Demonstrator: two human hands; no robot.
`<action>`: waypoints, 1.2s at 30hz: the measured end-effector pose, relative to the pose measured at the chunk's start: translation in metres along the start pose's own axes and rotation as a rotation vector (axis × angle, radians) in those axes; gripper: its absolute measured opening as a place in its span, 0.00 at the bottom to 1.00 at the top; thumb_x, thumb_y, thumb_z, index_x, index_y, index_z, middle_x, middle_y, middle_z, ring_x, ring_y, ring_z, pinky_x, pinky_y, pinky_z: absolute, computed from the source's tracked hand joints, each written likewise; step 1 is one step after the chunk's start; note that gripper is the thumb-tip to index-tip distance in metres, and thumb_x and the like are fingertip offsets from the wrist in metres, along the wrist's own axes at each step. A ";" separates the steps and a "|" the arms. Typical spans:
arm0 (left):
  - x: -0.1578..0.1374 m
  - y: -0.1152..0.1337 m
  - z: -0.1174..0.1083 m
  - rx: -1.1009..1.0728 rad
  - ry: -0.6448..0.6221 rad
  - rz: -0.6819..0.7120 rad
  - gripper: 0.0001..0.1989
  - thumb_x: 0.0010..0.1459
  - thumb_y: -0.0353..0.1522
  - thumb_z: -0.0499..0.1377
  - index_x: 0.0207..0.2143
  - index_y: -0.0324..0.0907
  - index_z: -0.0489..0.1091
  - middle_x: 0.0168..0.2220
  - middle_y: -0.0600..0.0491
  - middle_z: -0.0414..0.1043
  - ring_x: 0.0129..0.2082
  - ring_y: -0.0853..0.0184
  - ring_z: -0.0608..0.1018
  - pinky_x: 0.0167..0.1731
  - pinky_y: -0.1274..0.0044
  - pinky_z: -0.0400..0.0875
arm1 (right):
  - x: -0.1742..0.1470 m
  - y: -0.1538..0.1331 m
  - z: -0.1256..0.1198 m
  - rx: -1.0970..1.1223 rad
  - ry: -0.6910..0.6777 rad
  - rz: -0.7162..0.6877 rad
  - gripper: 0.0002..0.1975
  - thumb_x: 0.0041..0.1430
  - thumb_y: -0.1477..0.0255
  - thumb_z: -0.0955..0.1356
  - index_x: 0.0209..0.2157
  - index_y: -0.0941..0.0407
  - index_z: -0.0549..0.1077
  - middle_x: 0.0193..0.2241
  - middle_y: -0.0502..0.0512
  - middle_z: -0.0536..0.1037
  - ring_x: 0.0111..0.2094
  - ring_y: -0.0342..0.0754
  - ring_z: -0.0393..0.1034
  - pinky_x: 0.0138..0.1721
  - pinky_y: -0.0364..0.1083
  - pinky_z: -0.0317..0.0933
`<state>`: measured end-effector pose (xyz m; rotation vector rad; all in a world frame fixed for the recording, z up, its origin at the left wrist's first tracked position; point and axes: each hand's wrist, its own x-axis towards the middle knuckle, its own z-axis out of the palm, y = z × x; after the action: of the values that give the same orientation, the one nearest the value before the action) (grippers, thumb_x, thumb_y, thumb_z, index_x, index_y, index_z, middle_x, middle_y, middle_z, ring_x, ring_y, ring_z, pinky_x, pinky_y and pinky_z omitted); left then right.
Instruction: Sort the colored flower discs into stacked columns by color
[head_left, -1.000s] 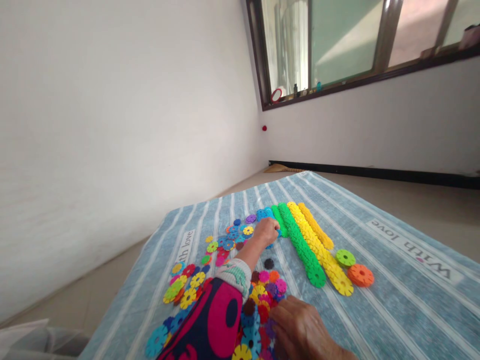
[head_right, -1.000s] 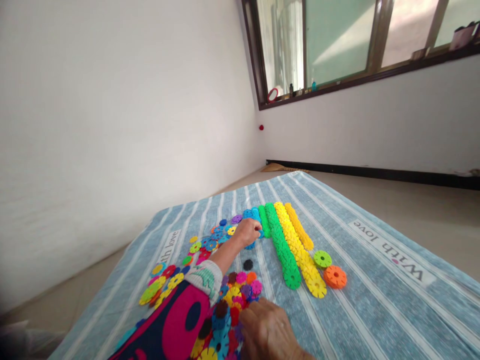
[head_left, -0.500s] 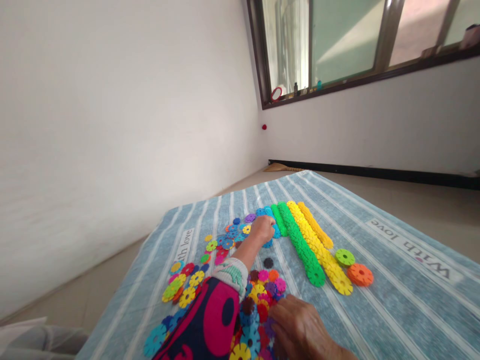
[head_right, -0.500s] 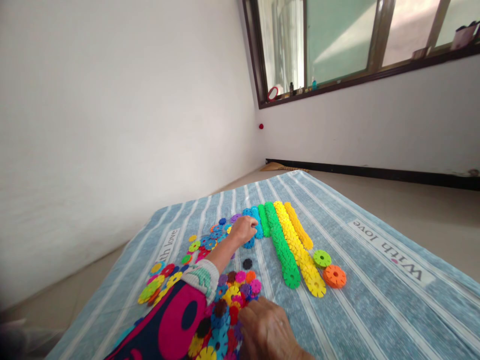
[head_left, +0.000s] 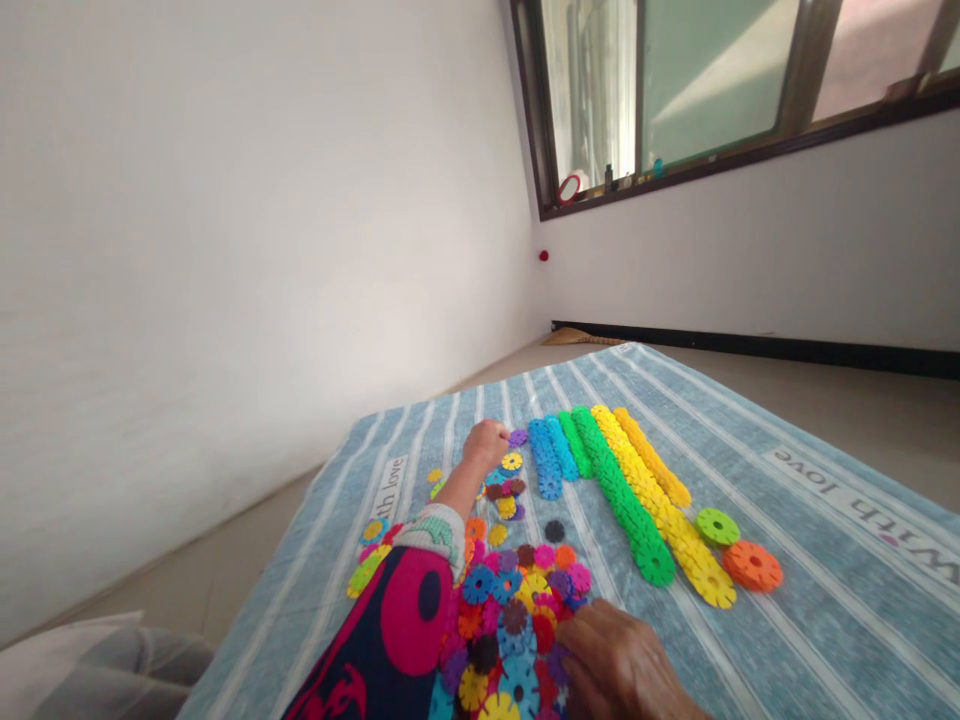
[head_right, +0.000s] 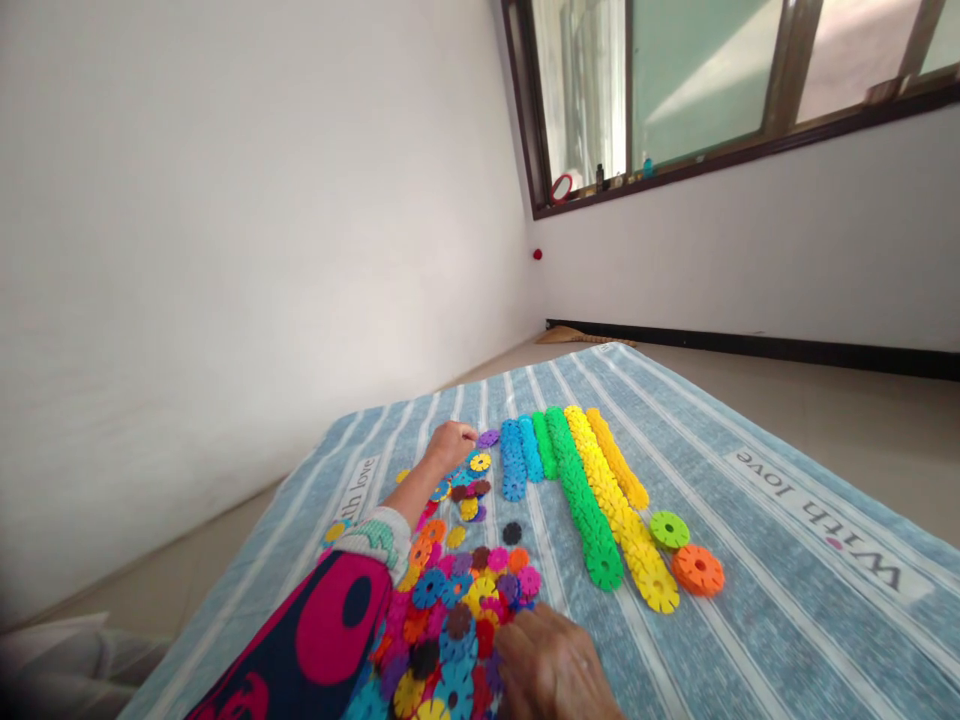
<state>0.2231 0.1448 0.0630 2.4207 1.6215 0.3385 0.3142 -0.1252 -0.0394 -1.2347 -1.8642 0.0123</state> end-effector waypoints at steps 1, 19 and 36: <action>0.002 -0.006 -0.002 0.016 0.017 -0.018 0.12 0.47 0.26 0.57 0.33 0.42 0.78 0.38 0.51 0.79 0.43 0.64 0.77 0.40 0.79 0.66 | -0.001 -0.001 0.003 0.011 0.020 0.025 0.09 0.60 0.71 0.58 0.29 0.52 0.66 0.23 0.49 0.72 0.25 0.43 0.66 0.26 0.40 0.55; 0.010 -0.024 0.013 0.252 -0.118 0.100 0.14 0.52 0.23 0.57 0.39 0.44 0.76 0.45 0.50 0.76 0.49 0.60 0.74 0.47 0.73 0.66 | -0.003 0.006 0.003 0.039 -0.069 -0.008 0.10 0.56 0.75 0.61 0.35 0.49 0.71 0.28 0.49 0.77 0.28 0.44 0.72 0.28 0.39 0.62; 0.004 -0.025 -0.002 0.231 -0.066 0.013 0.13 0.58 0.32 0.57 0.45 0.40 0.71 0.46 0.47 0.72 0.46 0.61 0.74 0.44 0.71 0.69 | 0.000 -0.005 -0.005 0.049 -0.023 0.060 0.09 0.60 0.70 0.59 0.31 0.51 0.68 0.25 0.50 0.73 0.26 0.44 0.67 0.28 0.41 0.57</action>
<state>0.2019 0.1584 0.0573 2.5780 1.7010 0.0743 0.3140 -0.1298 -0.0344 -1.2616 -1.8350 0.1044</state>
